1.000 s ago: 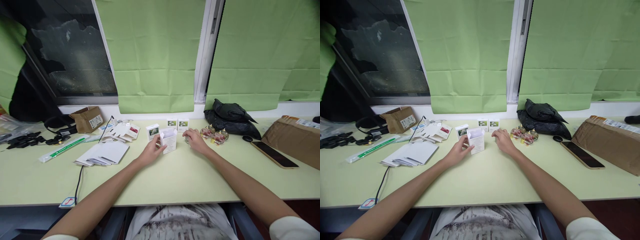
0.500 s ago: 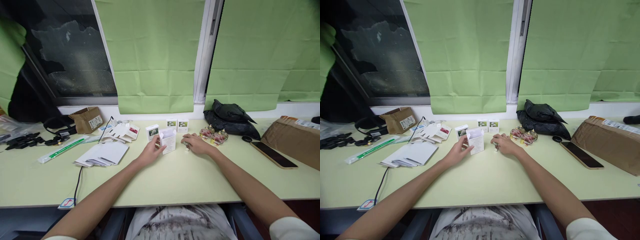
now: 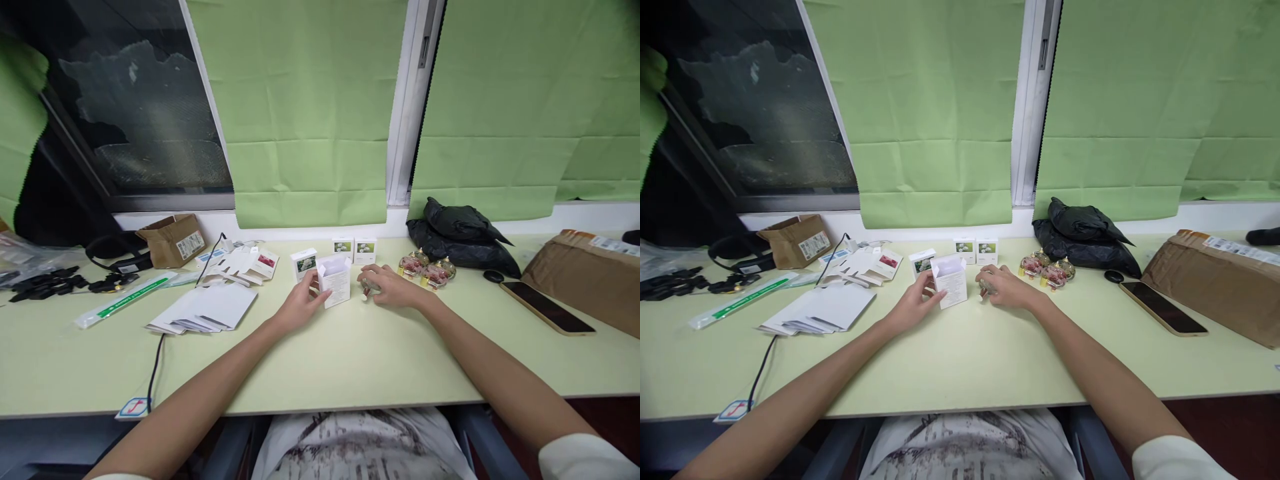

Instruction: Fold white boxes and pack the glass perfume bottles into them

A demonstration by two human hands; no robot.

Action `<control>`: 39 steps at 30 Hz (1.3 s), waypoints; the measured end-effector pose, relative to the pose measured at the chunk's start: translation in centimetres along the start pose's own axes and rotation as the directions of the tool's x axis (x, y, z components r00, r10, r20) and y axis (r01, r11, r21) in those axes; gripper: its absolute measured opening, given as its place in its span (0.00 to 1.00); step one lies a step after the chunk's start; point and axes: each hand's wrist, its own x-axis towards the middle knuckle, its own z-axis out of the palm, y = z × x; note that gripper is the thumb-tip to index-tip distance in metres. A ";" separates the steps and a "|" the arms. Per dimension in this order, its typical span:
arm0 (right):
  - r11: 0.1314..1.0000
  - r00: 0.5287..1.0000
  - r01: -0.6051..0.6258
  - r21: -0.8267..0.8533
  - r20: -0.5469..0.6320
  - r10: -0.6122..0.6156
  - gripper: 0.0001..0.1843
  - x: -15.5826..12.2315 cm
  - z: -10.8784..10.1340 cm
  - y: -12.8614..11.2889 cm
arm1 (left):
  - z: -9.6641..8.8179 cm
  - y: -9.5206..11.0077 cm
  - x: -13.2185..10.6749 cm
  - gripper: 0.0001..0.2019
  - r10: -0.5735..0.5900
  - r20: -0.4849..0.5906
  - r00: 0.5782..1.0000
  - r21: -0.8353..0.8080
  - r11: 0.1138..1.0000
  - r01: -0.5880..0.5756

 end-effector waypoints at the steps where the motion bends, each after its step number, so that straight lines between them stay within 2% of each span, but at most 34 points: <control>1: 1.000 1.000 -0.004 0.012 -0.011 0.004 0.31 0.0 -0.1 -0.2 | 0.0 -0.1 0.0 0.24 0.000 0.002 1.000 0.001 1.000 0.000; 5: 0.998 0.997 -0.051 0.044 -0.048 0.054 0.26 0.1 -0.3 -0.7 | 0.0 -0.3 0.1 0.23 0.000 0.011 1.000 0.002 1.000 0.000; 11: 0.980 0.979 -0.156 0.121 -0.113 0.169 0.24 0.0 -0.3 -1.2 | 0.0 -0.2 0.0 0.23 0.005 0.007 1.000 -0.003 1.000 -0.005; 17: 0.955 0.963 -0.198 0.222 -0.138 0.231 0.19 0.3 -0.6 -1.5 | -0.1 0.0 0.0 0.23 -0.006 0.020 1.000 0.000 1.000 0.006; 24: 0.922 0.952 -0.231 0.311 -0.121 0.280 0.25 0.3 -0.9 -1.7 | -0.1 -0.1 0.0 0.23 0.000 0.019 1.000 0.002 1.000 0.000; 30: 0.931 0.941 -0.209 0.298 -0.199 0.275 0.25 0.7 -0.9 -1.9 | -0.1 -0.1 0.0 0.24 0.001 0.024 1.000 0.002 1.000 -0.001; 33: 0.942 0.911 -0.178 0.285 -0.315 0.267 0.25 0.9 -0.8 -1.8 | -0.1 -0.1 0.0 0.24 0.005 0.028 1.000 -0.005 1.000 -0.005; 37: 0.935 0.825 -0.127 0.332 -0.488 0.285 0.25 0.9 -0.8 -2.2 | 0.0 0.0 -0.1 0.24 0.016 0.017 1.000 -0.012 1.000 -0.016; 39: 0.907 0.792 -0.095 0.410 -0.521 0.319 0.24 0.9 -0.7 -2.7 | 0.1 0.1 -0.1 0.24 0.023 0.018 1.000 -0.012 1.000 -0.023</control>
